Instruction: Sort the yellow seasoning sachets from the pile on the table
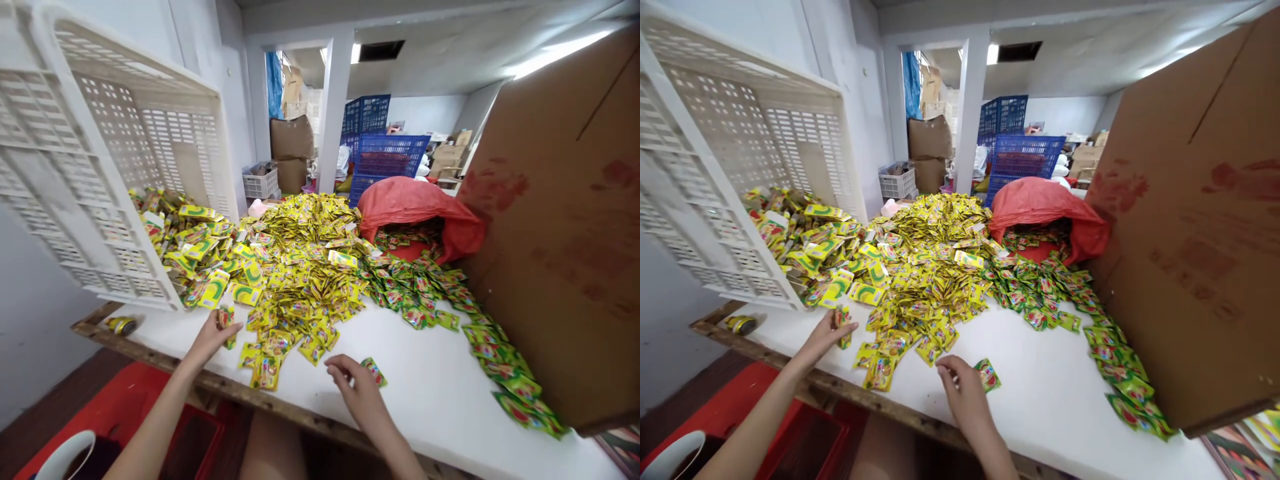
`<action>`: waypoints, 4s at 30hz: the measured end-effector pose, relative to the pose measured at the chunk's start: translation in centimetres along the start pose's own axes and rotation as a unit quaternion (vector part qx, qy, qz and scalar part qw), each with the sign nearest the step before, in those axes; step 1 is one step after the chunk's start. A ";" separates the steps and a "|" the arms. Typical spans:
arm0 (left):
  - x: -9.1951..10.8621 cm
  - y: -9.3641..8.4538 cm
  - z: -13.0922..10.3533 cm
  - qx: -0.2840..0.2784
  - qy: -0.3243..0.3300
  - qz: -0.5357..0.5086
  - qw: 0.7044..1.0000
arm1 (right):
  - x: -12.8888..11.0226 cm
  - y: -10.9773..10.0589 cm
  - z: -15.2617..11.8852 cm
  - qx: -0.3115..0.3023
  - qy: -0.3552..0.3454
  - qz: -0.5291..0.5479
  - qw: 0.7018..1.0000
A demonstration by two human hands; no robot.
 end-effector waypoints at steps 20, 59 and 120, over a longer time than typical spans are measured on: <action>2.6 9.0 1.5 -0.222 0.015 -0.036 0.974 | 2.9 1.9 -2.2 0.045 0.049 0.031 0.997; 6.4 28.3 -8.1 -0.203 0.063 -0.113 0.971 | 9.8 -7.4 -1.4 0.034 0.118 0.052 0.991; 7.8 26.2 -7.7 -0.230 0.149 -0.215 0.937 | 3.3 -5.3 -3.7 0.104 -0.005 0.059 0.993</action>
Point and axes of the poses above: each hand's wrist, its own z-axis towards the middle knuckle, its own y-axis out of the palm, x = y × z, the point moved 10 cm from there along z, towards the middle knuckle, and after that the axes turned 11 degrees about -x, right-handed, at the moved point
